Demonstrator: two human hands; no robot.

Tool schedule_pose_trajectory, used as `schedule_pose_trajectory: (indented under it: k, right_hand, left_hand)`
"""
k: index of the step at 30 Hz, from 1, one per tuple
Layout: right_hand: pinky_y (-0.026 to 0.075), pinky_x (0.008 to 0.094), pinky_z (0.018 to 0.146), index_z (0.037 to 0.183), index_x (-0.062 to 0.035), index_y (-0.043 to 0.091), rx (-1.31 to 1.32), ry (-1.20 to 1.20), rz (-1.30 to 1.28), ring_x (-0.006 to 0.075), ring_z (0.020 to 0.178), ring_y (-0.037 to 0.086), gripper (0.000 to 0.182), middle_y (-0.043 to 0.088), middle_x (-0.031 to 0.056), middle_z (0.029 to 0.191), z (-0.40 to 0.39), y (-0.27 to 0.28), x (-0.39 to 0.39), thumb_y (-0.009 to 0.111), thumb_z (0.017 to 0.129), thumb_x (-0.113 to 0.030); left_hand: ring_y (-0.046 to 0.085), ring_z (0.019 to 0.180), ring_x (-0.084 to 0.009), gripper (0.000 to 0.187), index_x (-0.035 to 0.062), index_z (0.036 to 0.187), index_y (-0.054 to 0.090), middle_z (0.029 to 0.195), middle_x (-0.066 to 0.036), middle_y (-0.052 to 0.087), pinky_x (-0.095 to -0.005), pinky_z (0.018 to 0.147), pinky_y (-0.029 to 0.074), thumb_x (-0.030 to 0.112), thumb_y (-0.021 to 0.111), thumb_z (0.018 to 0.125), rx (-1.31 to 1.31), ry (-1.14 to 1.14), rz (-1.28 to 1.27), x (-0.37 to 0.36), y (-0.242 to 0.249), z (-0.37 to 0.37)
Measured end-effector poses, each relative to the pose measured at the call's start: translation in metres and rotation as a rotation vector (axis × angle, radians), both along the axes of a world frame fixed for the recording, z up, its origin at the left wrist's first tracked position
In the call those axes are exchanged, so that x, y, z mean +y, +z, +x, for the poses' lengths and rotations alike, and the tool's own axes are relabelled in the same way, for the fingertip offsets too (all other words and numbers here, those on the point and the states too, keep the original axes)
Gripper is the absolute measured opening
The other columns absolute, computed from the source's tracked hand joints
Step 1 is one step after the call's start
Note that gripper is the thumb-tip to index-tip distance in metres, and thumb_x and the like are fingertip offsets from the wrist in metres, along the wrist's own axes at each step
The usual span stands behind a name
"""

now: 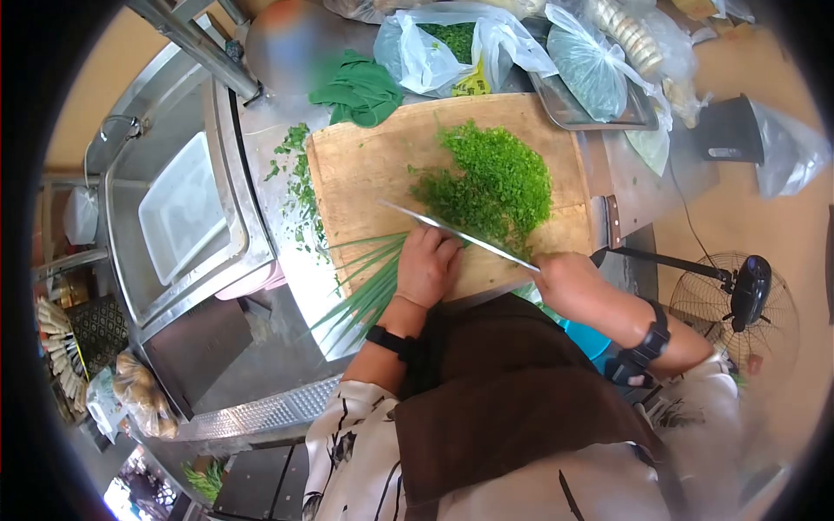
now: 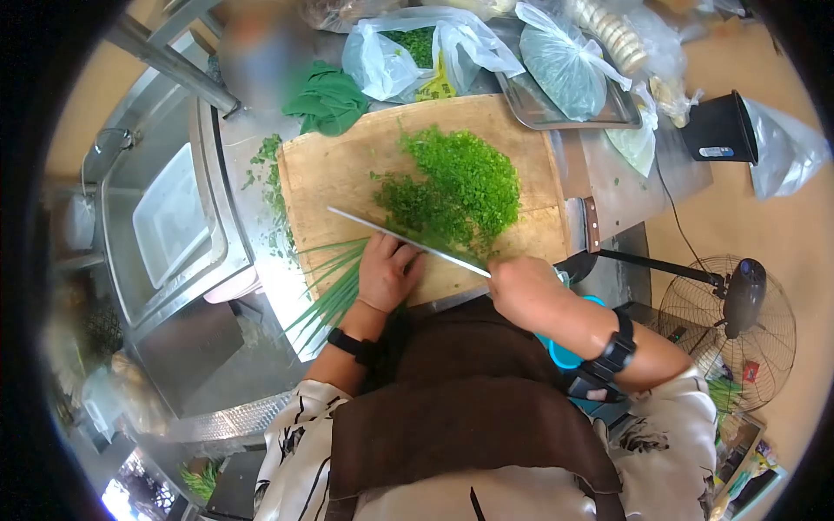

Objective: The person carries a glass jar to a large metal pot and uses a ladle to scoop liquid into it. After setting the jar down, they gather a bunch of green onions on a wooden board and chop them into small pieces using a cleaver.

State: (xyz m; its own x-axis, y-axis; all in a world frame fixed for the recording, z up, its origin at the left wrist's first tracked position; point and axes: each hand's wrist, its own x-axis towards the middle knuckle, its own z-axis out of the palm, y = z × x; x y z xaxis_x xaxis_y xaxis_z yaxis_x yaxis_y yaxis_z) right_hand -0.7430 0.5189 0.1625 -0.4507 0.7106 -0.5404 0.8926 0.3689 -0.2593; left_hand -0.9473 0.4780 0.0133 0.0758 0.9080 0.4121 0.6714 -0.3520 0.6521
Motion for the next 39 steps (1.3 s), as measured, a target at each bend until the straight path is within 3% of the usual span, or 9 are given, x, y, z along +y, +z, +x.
schedule_pose_trajectory:
  k: [3,10,14,20,23,28,32,35,39]
  right_hand:
    - [0.051,0.0500,0.067,0.083,0.0020,0.061,-0.063,0.017,-0.052,0.0426,0.072,0.063,0.013,0.064,0.0244,0.076,0.003,0.011,-0.004,0.054,0.079,-0.009]
    - [0.049,0.0509,0.065,0.087,0.0005,0.059,0.058,0.012,-0.005,0.0428,0.071,0.061,0.019,0.062,0.0236,0.073,-0.031,-0.061,0.015,0.054,0.088,-0.017]
    - [0.049,0.0501,0.066,0.087,0.0016,0.059,0.138,0.024,0.004,0.0424,0.072,0.061,0.022,0.062,0.0242,0.074,-0.021,-0.049,0.016,0.053,0.089,-0.019]
    - [0.050,0.0500,0.070,0.085,0.0018,0.062,-0.060,-0.013,-0.086,0.0416,0.073,0.064,0.015,0.063,0.0234,0.075,0.001,0.020,-0.001,0.055,0.080,-0.011]
    - [0.051,0.0498,0.070,0.086,0.0023,0.062,-0.070,0.079,-0.141,0.0419,0.074,0.064,0.017,0.064,0.0241,0.077,0.011,-0.006,-0.001,0.054,0.080,-0.010]
    - [0.049,0.0507,0.067,0.086,0.0000,0.062,-0.013,-0.014,-0.048,0.0425,0.073,0.062,0.020,0.063,0.0233,0.075,-0.032,-0.059,0.010,0.053,0.088,-0.018]
    - [0.049,0.0509,0.068,0.084,0.0007,0.062,0.148,-0.047,-0.018,0.0441,0.074,0.061,0.024,0.063,0.0241,0.076,-0.028,-0.052,0.015,0.054,0.089,-0.021]
    - [0.050,0.0510,0.069,0.086,-0.0007,0.063,0.055,-0.083,-0.037,0.0421,0.074,0.062,0.015,0.063,0.0230,0.077,-0.018,-0.021,0.010,0.053,0.083,-0.012]
    - [0.050,0.0504,0.071,0.085,-0.0003,0.065,-0.058,0.005,-0.136,0.0417,0.075,0.063,0.016,0.064,0.0228,0.078,0.002,0.003,0.005,0.055,0.083,-0.013]
  left_hand:
    - [0.055,0.091,-0.0288,0.013,0.0080,0.083,0.066,0.091,-0.008,0.058,-0.0390,0.078,0.048,0.010,0.069,0.071,0.002,0.017,0.042,0.003,0.001,0.002]
    - [0.055,0.089,-0.0279,0.009,0.0081,0.078,0.064,0.086,-0.006,0.058,-0.0387,0.076,0.048,0.008,0.069,0.070,0.012,0.012,-0.002,0.001,0.002,0.001]
    - [0.055,0.088,-0.0272,0.009,0.0081,0.075,0.063,0.086,-0.006,0.057,-0.0384,0.075,0.048,0.007,0.069,0.069,0.020,-0.002,0.036,0.002,-0.003,0.000]
    - [0.055,0.088,-0.0272,0.010,0.0082,0.077,0.063,0.087,-0.006,0.057,-0.0384,0.075,0.048,0.008,0.069,0.069,-0.002,0.008,0.034,0.000,-0.001,0.001]
    - [0.055,0.088,-0.0274,0.010,0.0081,0.077,0.063,0.086,-0.006,0.057,-0.0386,0.075,0.048,0.008,0.069,0.069,-0.021,0.019,0.043,0.001,-0.002,0.001]
    - [0.055,0.088,-0.0277,0.010,0.0079,0.077,0.063,0.086,-0.006,0.057,-0.0387,0.076,0.048,0.008,0.069,0.070,-0.014,0.027,0.019,0.002,-0.003,0.002]
    - [0.055,0.088,-0.0278,0.009,0.0075,0.076,0.062,0.085,-0.006,0.057,-0.0385,0.076,0.048,0.007,0.069,0.070,0.007,0.010,0.029,0.000,0.000,0.002]
    - [0.056,0.086,-0.0283,0.015,0.0083,0.079,0.064,0.086,-0.007,0.058,-0.0389,0.075,0.048,0.006,0.072,0.067,0.010,0.012,0.024,-0.002,-0.003,0.001]
    - [0.056,0.089,-0.0277,0.010,0.0075,0.075,0.062,0.087,-0.006,0.057,-0.0387,0.076,0.047,0.007,0.069,0.069,-0.001,0.007,0.022,-0.001,0.000,0.002]
